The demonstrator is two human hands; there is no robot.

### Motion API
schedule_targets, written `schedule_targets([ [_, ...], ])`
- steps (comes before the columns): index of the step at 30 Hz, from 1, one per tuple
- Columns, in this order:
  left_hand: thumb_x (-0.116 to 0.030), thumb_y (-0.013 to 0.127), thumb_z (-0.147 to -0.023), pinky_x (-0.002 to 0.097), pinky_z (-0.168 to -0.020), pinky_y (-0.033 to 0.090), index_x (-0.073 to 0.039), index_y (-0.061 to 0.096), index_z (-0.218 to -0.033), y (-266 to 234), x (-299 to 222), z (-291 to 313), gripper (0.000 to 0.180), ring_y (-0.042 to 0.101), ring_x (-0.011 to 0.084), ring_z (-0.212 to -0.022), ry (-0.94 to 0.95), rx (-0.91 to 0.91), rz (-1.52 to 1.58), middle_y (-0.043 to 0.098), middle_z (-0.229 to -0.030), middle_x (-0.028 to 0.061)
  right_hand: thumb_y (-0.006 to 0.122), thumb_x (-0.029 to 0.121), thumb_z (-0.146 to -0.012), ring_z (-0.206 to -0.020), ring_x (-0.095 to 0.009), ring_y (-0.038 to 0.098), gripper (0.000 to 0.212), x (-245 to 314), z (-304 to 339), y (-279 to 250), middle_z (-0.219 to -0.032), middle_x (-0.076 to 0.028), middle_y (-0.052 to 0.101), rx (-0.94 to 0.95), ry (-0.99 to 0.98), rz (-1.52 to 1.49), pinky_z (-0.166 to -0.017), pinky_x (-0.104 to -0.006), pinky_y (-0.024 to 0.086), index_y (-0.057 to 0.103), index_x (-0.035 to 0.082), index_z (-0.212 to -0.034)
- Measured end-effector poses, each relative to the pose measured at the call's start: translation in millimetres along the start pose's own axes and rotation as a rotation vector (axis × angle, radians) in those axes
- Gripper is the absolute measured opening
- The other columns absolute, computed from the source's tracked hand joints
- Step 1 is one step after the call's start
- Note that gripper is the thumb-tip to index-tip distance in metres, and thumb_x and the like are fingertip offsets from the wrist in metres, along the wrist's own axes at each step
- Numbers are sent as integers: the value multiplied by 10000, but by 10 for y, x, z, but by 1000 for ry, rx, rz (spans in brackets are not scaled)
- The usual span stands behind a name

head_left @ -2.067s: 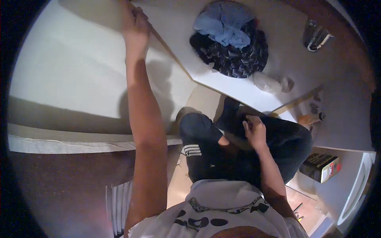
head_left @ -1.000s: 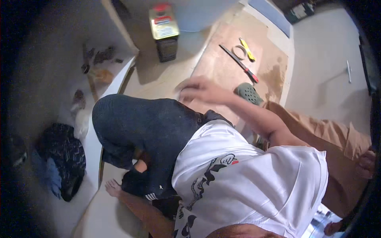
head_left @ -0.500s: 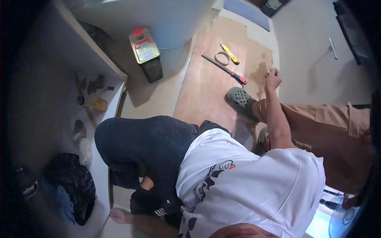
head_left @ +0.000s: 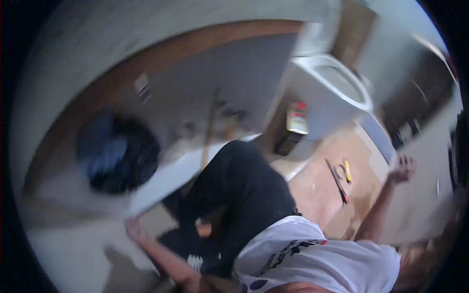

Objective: The person cuts a thin wooden strip with a utility knife and fits it along the edge of a bathroom vanity cabinet. They measure, trim, and press the strip into place, adjusting it to follow the curved edge.

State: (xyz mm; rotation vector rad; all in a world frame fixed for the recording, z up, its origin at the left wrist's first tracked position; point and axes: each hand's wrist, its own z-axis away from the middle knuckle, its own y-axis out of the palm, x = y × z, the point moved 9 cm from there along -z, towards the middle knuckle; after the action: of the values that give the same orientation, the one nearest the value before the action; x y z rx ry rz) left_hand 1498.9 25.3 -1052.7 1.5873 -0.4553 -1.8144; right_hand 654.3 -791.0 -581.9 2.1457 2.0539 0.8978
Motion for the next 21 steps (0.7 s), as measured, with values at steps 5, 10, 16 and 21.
schedule_targets([
  [5,-266,438,-962,479,-1079,321,19,323,-1390,663,837,719,527,338,347,-1312,-376,-352,137,351,-1436,179,574,354,-904,-911,-263,639,287,776,-31,738,-1063,-92,665,509,-850,763,-799,-451,511,665,92,-977],
  [10,-330,361,-989,509,-1096,282,-38,245,-1430,926,387,777,541,318,314,-1339,-266,-287,344,317,-1447,151,404,309,-920,-827,-433,639,453,1106,-77,1329,-1010,-279,611,-211,-111,279,-659,-552,549,505,-127,-989],
  [16,-277,386,-986,497,-1101,275,-49,164,-1461,802,364,687,572,243,296,-1381,-174,-179,447,216,-1510,124,429,328,-933,-845,-377,629,431,1517,101,2111,-1037,-232,591,74,-167,160,-682,-510,549,492,-72,-1081],
  [21,-277,347,-995,493,-1104,272,-38,204,-1449,912,360,699,533,229,290,-1387,-220,-198,389,200,-1516,111,449,344,-944,-860,-330,621,429,1683,253,2503,-1060,-193,574,188,-175,110,-701,-475,549,482,-26,-1157],
])
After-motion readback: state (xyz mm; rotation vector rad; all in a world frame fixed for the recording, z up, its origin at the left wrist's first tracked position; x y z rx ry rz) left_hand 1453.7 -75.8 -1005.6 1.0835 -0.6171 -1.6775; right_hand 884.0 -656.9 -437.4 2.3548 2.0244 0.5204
